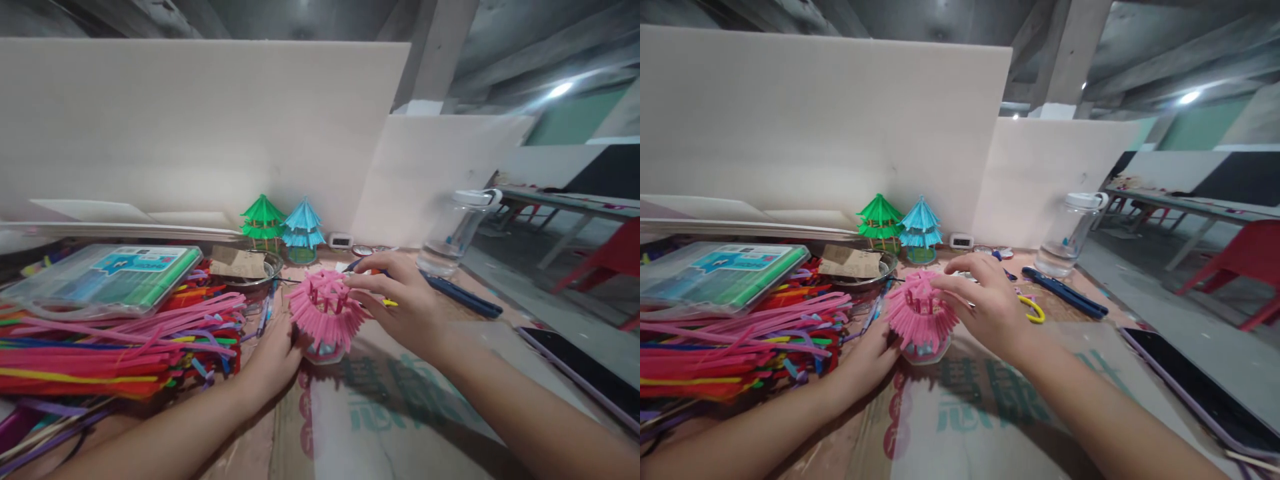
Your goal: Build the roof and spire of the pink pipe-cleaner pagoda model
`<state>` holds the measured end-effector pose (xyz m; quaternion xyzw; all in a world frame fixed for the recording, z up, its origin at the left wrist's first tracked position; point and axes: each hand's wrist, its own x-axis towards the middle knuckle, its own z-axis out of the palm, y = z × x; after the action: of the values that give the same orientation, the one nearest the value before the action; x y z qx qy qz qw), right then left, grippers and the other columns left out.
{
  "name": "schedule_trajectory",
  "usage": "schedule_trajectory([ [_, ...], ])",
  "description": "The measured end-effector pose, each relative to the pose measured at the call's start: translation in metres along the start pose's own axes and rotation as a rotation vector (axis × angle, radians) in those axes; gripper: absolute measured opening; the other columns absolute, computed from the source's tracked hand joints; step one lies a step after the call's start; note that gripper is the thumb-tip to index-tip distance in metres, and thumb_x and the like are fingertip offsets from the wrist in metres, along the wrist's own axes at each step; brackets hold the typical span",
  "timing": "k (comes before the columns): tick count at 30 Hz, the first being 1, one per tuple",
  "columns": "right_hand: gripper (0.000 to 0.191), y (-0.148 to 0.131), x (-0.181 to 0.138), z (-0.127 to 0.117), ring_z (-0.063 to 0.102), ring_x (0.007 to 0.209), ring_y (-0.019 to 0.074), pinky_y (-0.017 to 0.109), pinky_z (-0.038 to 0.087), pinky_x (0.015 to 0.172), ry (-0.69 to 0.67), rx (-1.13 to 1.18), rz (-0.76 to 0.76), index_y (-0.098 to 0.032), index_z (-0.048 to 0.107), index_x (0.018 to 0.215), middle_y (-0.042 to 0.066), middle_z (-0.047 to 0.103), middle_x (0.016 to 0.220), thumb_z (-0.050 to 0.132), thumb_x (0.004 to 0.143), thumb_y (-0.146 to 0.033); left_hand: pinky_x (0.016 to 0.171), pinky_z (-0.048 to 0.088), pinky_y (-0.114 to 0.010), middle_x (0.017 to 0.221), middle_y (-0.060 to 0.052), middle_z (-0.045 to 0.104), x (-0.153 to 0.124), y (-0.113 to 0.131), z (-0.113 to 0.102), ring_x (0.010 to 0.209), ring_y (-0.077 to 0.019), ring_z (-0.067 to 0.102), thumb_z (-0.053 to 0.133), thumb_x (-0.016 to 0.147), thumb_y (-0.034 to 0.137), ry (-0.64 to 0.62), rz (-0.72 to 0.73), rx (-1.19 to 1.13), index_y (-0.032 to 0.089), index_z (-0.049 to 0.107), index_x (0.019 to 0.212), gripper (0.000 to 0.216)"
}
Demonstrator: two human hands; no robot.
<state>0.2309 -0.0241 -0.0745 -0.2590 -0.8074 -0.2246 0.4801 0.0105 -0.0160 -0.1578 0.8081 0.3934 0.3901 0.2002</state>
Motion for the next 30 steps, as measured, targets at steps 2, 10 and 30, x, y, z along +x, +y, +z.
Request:
schedule_trajectory([
  [2, 0.016, -0.001, 0.001, -0.001, 0.062, 0.087, 0.0189, 0.035, 0.051, 0.074, -0.004, -0.009, -0.017, -0.024, 0.066, 0.095, 0.007, 0.065, 0.094, 0.061, 0.086, -0.011, 0.106, 0.042, -0.047, 0.125, -0.015, 0.062, 0.000, 0.002, -0.001, 0.122, -0.0283, 0.054, 0.046, 0.083, 0.017, -0.001, -0.013, 0.015, 0.015, 0.060, 0.116, 0.035],
  [10, 0.014, -0.005, 0.001, 0.001, 0.062, 0.090, 0.0191, 0.035, 0.052, 0.074, -0.014, -0.013, -0.013, -0.023, 0.068, 0.087, 0.008, 0.064, 0.095, 0.060, 0.087, -0.012, 0.109, 0.038, -0.047, 0.128, -0.014, 0.060, 0.000, 0.004, 0.000, 0.127, -0.0267, 0.050, 0.045, 0.084, 0.017, -0.003, -0.024, 0.002, 0.017, 0.057, 0.119, 0.037],
  [30, 0.033, -0.002, -0.004, 0.002, 0.061, 0.093, 0.0190, 0.038, 0.052, 0.079, -0.046, 0.025, -0.030, -0.031, 0.071, 0.098, 0.005, 0.064, 0.100, 0.055, 0.085, -0.005, 0.108, 0.037, -0.049, 0.124, -0.015, 0.060, -0.001, -0.005, 0.003, 0.120, -0.0281, 0.053, 0.048, 0.085, 0.017, -0.041, -0.009, 0.001, 0.018, 0.053, 0.125, 0.041],
])
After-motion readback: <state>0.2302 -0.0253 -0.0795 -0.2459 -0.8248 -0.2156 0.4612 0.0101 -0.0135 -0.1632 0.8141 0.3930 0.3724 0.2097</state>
